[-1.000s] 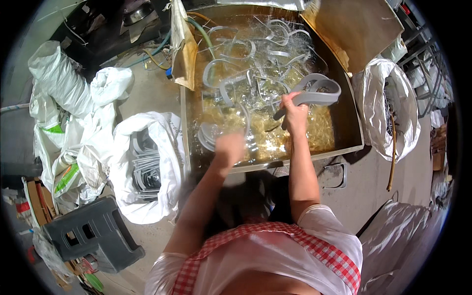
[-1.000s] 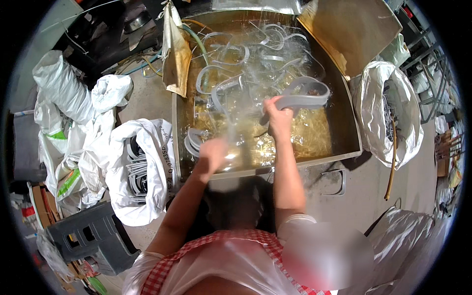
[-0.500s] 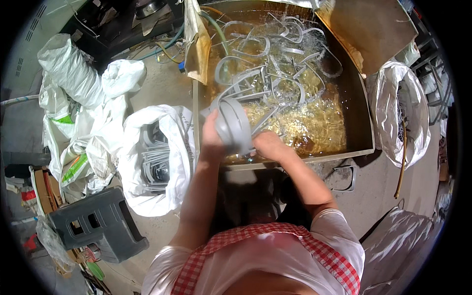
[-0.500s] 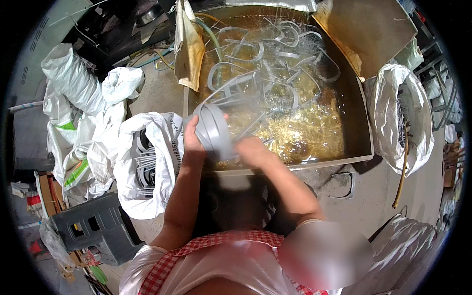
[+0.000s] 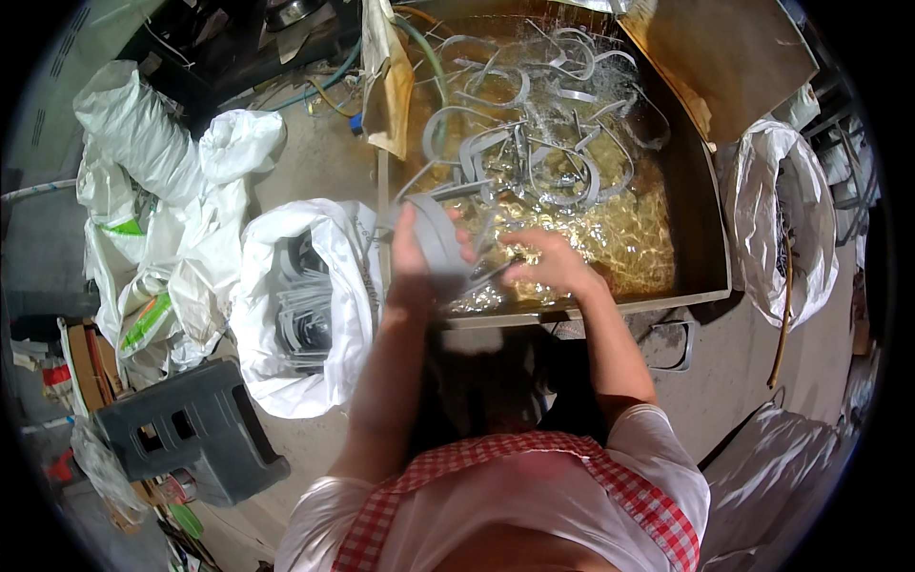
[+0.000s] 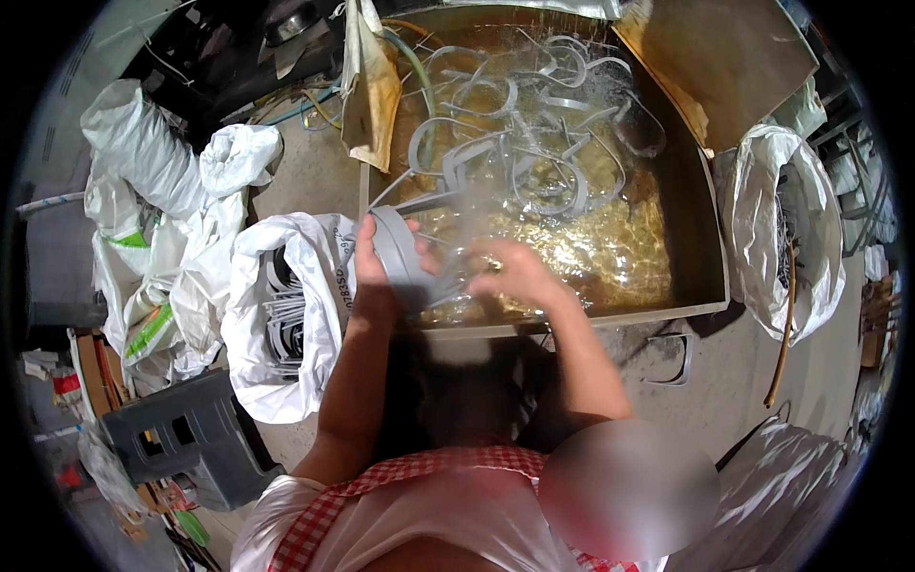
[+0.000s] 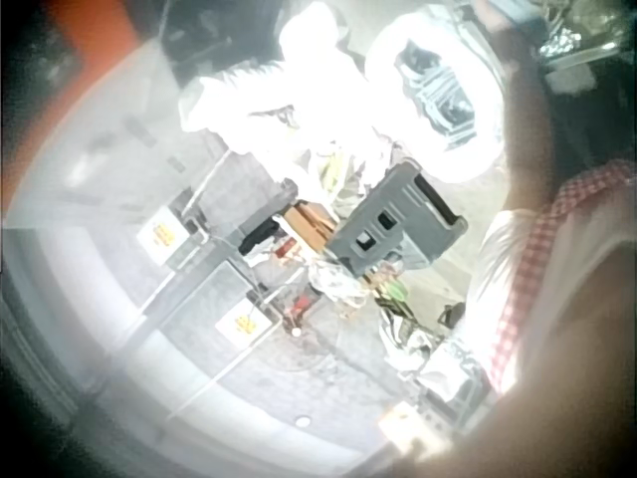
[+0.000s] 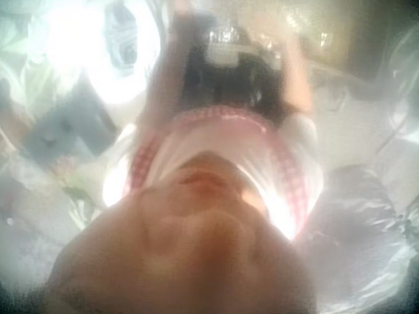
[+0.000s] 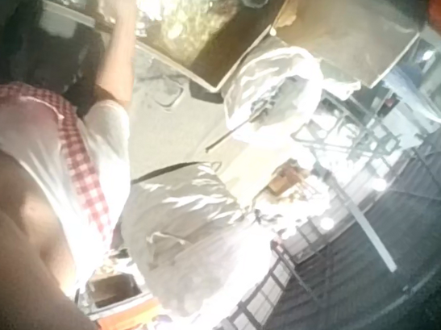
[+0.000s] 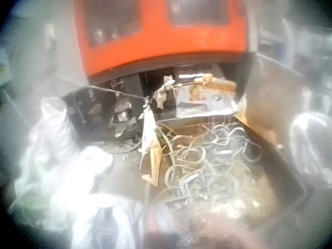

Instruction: The person rinses plastic industrial parts in a tank of water, stacks them together, and places the stacks into a white bag.

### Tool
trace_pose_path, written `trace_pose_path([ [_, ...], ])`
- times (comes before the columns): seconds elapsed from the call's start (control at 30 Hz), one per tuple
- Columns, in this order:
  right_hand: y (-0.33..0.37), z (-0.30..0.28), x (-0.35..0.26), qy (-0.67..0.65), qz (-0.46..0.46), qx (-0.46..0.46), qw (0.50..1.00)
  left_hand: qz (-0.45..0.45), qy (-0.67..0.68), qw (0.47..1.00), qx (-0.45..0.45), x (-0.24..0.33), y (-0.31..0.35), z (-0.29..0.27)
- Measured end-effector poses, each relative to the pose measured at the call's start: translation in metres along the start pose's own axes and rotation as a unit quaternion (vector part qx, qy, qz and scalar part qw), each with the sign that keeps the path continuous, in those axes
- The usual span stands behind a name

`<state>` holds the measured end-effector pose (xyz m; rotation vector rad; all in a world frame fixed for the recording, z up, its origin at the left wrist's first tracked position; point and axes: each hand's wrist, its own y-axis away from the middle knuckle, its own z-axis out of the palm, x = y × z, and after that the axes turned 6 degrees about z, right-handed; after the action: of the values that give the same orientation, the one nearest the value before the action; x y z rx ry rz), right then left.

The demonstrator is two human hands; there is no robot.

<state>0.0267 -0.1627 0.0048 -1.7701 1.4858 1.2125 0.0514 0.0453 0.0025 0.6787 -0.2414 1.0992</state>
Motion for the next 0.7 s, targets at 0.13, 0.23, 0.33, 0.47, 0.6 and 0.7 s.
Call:
trace_pose_path([
  [0.13,-0.018,0.001,-0.001,0.173,-0.135,0.261,0.940,-0.102,-0.078,0.982,-0.135,-0.021,-0.002,-0.009],
  [0.23,-0.033,0.016,0.011,0.195,-0.227,0.217,0.929,-0.267,-0.131,0.906,-0.300,-0.042,-0.002,-0.011],
  [0.33,-0.030,0.006,0.017,0.087,-0.216,0.167,0.958,-0.298,-0.132,0.872,-0.366,-0.051,0.009,0.000],
  [0.47,-0.032,0.009,0.026,0.071,-0.195,0.127,0.970,-0.318,-0.152,0.877,-0.328,-0.040,0.020,0.017],
  [0.6,-0.038,0.013,0.043,0.058,-0.225,0.128,0.964,-0.269,-0.236,0.866,-0.349,-0.036,0.023,0.026],
  [0.7,-0.036,0.018,0.031,-0.035,-0.238,0.128,0.962,-0.262,-0.277,0.858,-0.345,-0.033,0.023,0.026],
])
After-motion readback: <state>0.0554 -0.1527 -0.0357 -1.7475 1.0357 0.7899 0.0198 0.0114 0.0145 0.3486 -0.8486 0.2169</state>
